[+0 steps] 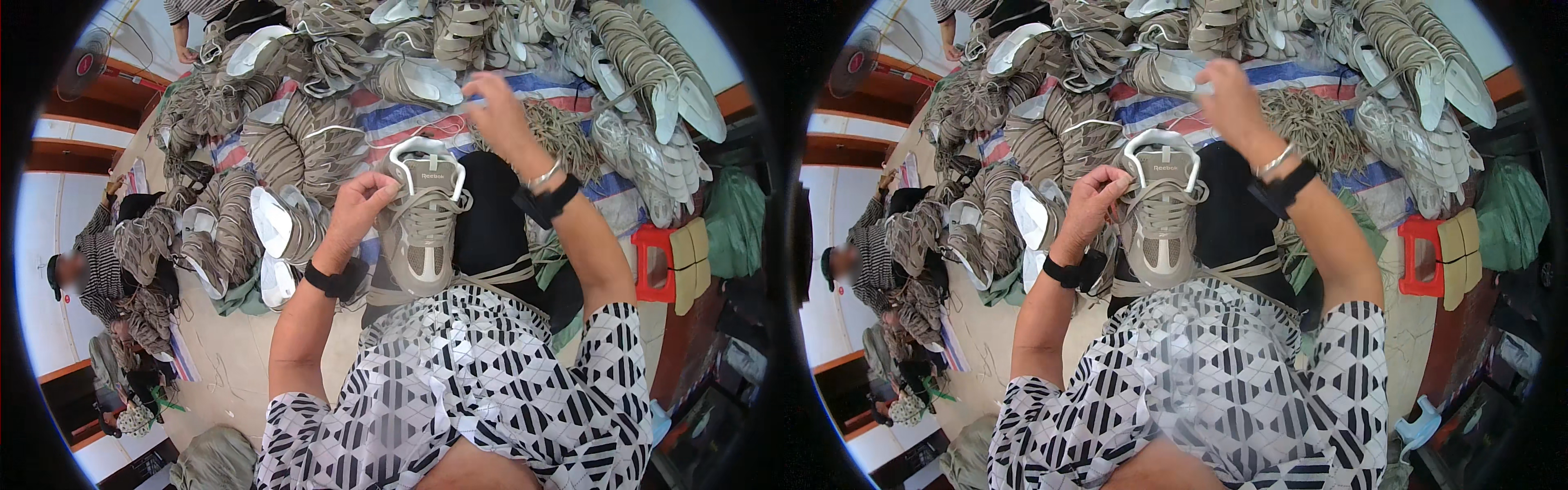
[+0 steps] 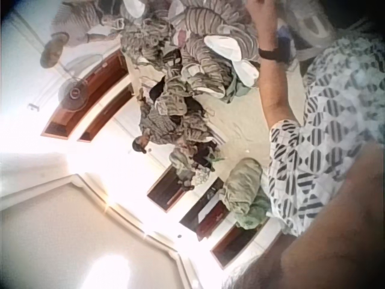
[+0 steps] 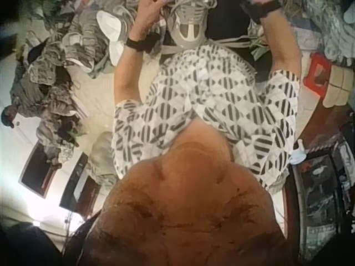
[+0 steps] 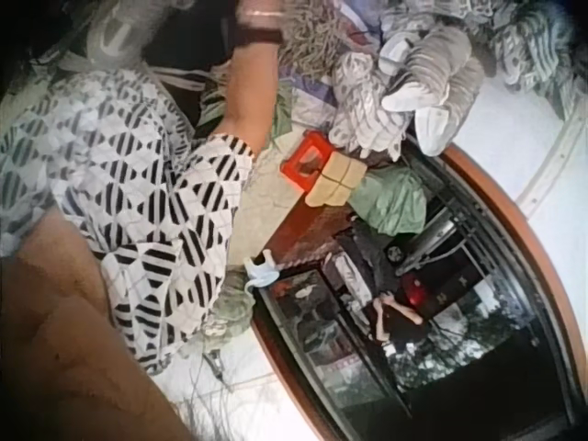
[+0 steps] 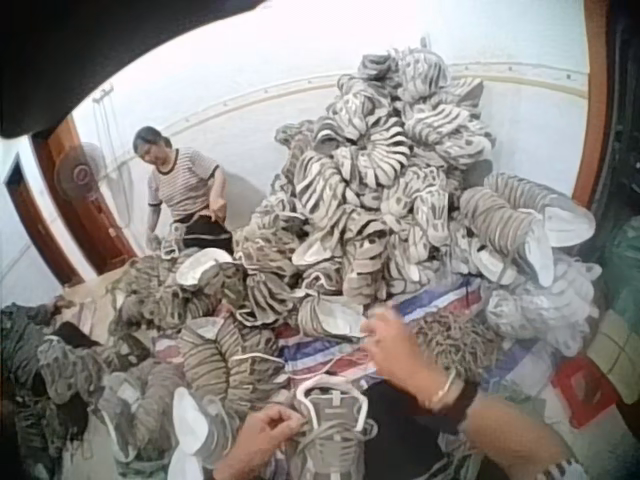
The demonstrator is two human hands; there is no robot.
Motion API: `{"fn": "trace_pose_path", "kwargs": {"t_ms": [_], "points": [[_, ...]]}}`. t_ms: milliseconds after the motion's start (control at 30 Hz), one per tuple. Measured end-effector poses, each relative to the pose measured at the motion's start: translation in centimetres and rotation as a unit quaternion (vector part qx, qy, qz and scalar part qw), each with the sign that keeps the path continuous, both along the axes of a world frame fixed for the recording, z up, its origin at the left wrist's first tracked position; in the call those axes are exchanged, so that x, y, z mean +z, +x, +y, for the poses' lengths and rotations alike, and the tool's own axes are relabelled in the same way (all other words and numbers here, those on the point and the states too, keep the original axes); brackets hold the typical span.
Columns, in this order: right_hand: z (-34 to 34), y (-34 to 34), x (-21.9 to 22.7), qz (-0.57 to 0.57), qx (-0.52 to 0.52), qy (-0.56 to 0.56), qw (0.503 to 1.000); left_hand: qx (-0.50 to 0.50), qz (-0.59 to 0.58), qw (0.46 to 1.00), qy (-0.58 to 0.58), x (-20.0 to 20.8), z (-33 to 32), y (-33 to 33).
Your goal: Lacing several pairs of athletic-style shoes in a workshop setting.
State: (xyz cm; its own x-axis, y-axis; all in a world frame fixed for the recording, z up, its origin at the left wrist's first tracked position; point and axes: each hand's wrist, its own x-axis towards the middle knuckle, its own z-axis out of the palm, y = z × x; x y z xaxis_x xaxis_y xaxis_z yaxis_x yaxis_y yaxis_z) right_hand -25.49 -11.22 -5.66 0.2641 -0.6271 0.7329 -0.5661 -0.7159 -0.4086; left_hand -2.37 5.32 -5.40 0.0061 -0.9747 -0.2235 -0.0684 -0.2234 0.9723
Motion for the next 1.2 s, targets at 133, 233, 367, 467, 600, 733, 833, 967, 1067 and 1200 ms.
{"fn": "trace_pose_path", "kwargs": {"t_ms": [133, 233, 367, 467, 600, 733, 833, 967, 1067, 1200], "points": [[5.5, 3.2, 1.1, 0.050, 0.252, 0.339, 0.905, 0.015, 0.009, 1.000, 0.022, -0.6, 0.2, 0.7], [6.4, 4.3, 0.4, 0.060, 0.305, 0.320, 0.895, 0.009, -0.019, 0.999, 0.030, -0.6, -0.2, 0.2], [6.4, 4.3, -0.1, -0.012, 0.336, 0.498, 0.799, 0.030, -0.031, 0.997, -0.069, -2.5, 0.2, 0.5], [6.8, 4.1, -0.5, -0.062, 0.344, 0.544, 0.763, 0.017, 0.054, 0.998, 0.024, -1.4, 0.3, 0.6], [6.6, 4.2, 0.1, -0.015, 0.341, 0.531, 0.776, 0.038, -0.081, 0.994, -0.067, -2.7, 0.3, -0.2], [6.6, 2.9, 0.0, 0.026, 0.260, 0.442, 0.858, 0.054, -0.074, 0.995, -0.050, -0.8, 0.1, -0.4], [4.7, 0.1, -0.5, -0.084, 0.188, 0.392, 0.896, 0.046, 0.037, 0.998, 0.016, 0.3, 1.0, 0.7], [3.0, -5.4, -3.7, 0.044, 0.007, 0.365, 0.930, 0.033, 0.062, 0.996, -0.056, 0.7, 1.2, -0.8], [5.2, -6.6, -5.6, -0.061, 0.004, 0.428, 0.902, 0.013, 0.089, 0.996, 0.023, -0.4, 2.0, -1.8], [10.8, -4.2, -1.4, -0.188, 0.106, 0.653, 0.726, 0.082, 0.215, 0.973, 0.029, -1.7, 2.8, -0.7]]}}
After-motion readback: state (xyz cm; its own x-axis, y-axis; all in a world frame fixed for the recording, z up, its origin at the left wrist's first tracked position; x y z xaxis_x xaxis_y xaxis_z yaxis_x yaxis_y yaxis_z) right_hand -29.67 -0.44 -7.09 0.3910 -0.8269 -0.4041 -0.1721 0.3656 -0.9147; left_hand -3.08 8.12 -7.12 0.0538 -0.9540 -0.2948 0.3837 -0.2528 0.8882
